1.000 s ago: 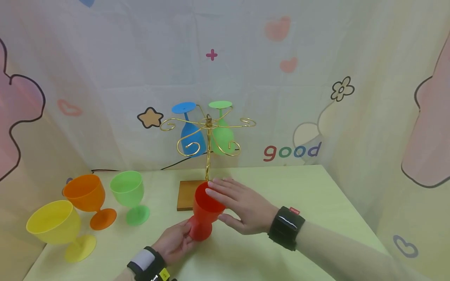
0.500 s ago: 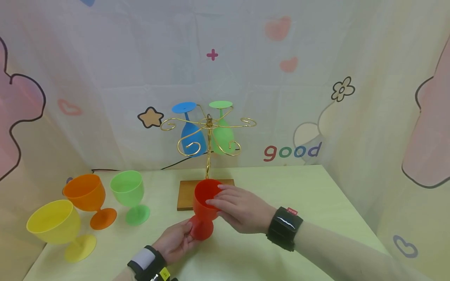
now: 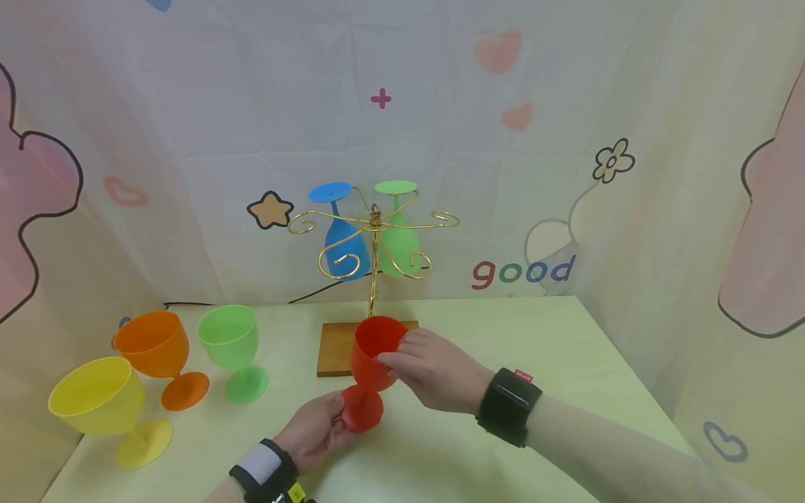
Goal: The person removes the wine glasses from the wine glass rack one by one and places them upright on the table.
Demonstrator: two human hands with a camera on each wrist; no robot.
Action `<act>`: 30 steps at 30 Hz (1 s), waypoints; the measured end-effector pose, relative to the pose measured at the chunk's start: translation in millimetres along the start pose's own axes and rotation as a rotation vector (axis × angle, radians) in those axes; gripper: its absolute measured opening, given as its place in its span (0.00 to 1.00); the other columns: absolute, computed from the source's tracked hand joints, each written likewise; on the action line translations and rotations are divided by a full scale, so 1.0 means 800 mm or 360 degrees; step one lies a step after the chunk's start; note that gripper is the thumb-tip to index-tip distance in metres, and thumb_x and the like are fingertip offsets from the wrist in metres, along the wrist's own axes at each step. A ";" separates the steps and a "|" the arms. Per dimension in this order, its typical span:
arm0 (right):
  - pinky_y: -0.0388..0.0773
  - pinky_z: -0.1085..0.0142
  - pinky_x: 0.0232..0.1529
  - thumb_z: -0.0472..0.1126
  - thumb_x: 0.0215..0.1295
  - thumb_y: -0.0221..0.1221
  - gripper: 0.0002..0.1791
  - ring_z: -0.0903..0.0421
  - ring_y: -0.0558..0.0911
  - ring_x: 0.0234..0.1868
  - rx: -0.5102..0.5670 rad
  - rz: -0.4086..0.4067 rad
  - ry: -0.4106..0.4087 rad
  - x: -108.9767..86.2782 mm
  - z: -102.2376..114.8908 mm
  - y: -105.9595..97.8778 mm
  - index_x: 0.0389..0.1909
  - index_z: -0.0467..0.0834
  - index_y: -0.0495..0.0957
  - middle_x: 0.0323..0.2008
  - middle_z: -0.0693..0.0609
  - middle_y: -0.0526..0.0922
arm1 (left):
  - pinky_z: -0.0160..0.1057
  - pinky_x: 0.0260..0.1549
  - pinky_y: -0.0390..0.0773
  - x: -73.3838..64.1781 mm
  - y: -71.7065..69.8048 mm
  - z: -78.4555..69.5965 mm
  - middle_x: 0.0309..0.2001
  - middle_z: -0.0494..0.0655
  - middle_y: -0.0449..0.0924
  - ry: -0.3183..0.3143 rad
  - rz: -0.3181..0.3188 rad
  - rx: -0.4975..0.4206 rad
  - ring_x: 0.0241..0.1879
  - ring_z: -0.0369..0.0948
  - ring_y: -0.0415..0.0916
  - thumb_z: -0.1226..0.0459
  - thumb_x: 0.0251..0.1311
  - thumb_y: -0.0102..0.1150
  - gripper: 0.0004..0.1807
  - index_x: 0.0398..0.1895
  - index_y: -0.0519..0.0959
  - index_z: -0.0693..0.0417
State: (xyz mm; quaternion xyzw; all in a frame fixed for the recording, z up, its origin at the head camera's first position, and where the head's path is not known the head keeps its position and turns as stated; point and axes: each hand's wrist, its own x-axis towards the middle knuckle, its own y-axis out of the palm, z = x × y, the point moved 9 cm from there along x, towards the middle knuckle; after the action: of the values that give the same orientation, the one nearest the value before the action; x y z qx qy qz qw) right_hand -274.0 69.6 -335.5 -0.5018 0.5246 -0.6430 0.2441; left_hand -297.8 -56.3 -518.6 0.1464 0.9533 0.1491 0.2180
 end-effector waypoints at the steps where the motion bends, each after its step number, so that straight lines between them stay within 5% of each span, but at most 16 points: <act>1: 0.80 0.64 0.46 0.38 0.57 0.65 0.15 0.61 0.77 0.37 -0.0011 0.0004 0.0017 0.000 -0.003 -0.001 0.46 0.48 0.79 0.31 0.57 0.85 | 0.49 0.56 0.76 0.000 -0.001 -0.003 0.60 0.63 0.72 0.0022 -0.0026 0.0052 0.50 0.48 0.76 0.60 0.76 0.35 0.27 0.71 0.55 0.68; 5: 0.80 0.61 0.50 0.40 0.56 0.66 0.17 0.60 0.78 0.40 -0.0047 0.0053 0.0137 -0.006 -0.022 -0.006 0.48 0.49 0.79 0.35 0.57 0.86 | 0.52 0.55 0.75 -0.002 -0.007 -0.018 0.64 0.67 0.67 0.0131 -0.0187 0.0291 0.54 0.53 0.74 0.59 0.74 0.39 0.27 0.70 0.56 0.66; 9: 0.79 0.59 0.51 0.39 0.58 0.65 0.17 0.60 0.78 0.41 -0.0039 0.0034 0.0260 -0.017 -0.047 -0.014 0.49 0.48 0.79 0.36 0.56 0.86 | 0.56 0.59 0.72 -0.006 -0.011 -0.043 0.65 0.67 0.65 0.0391 -0.0310 0.0649 0.59 0.55 0.68 0.58 0.73 0.43 0.28 0.70 0.58 0.66; 17: 0.80 0.59 0.47 0.37 0.59 0.63 0.16 0.59 0.77 0.39 -0.0115 -0.0048 0.0438 -0.047 -0.101 -0.032 0.50 0.47 0.79 0.34 0.56 0.85 | 0.62 0.68 0.54 -0.027 0.003 -0.089 0.73 0.55 0.54 0.0870 -0.0573 0.2059 0.70 0.53 0.46 0.42 0.67 0.41 0.39 0.75 0.52 0.53; 20: 0.81 0.57 0.45 0.37 0.58 0.64 0.17 0.57 0.77 0.38 -0.0142 -0.0032 0.0602 -0.061 -0.129 -0.033 0.50 0.46 0.79 0.35 0.54 0.85 | 0.66 0.68 0.47 -0.038 0.011 -0.099 0.74 0.57 0.50 0.1050 -0.0677 0.2409 0.71 0.57 0.37 0.41 0.66 0.41 0.41 0.75 0.51 0.53; 24: 0.82 0.53 0.45 0.38 0.59 0.63 0.16 0.52 0.77 0.36 -0.0186 0.0013 0.0817 -0.085 -0.169 -0.032 0.50 0.44 0.78 0.36 0.50 0.85 | 0.68 0.67 0.43 -0.043 0.009 -0.101 0.75 0.58 0.48 0.1112 -0.0771 0.2619 0.71 0.58 0.34 0.38 0.64 0.41 0.43 0.76 0.49 0.51; 30: 0.83 0.49 0.43 0.38 0.62 0.60 0.15 0.49 0.78 0.35 -0.0218 0.0070 0.1024 -0.131 -0.219 -0.035 0.50 0.42 0.77 0.35 0.47 0.86 | 0.69 0.66 0.44 -0.044 0.000 -0.100 0.75 0.57 0.49 0.1079 -0.0798 0.2644 0.71 0.58 0.34 0.38 0.62 0.45 0.45 0.76 0.49 0.51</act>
State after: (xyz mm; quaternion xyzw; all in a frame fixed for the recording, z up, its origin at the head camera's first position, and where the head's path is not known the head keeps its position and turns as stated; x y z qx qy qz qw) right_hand -386.6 242.7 -341.0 -0.2768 0.6276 -0.7263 0.0454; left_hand -304.0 -86.0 -436.3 -0.0059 0.7708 -0.5976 -0.2207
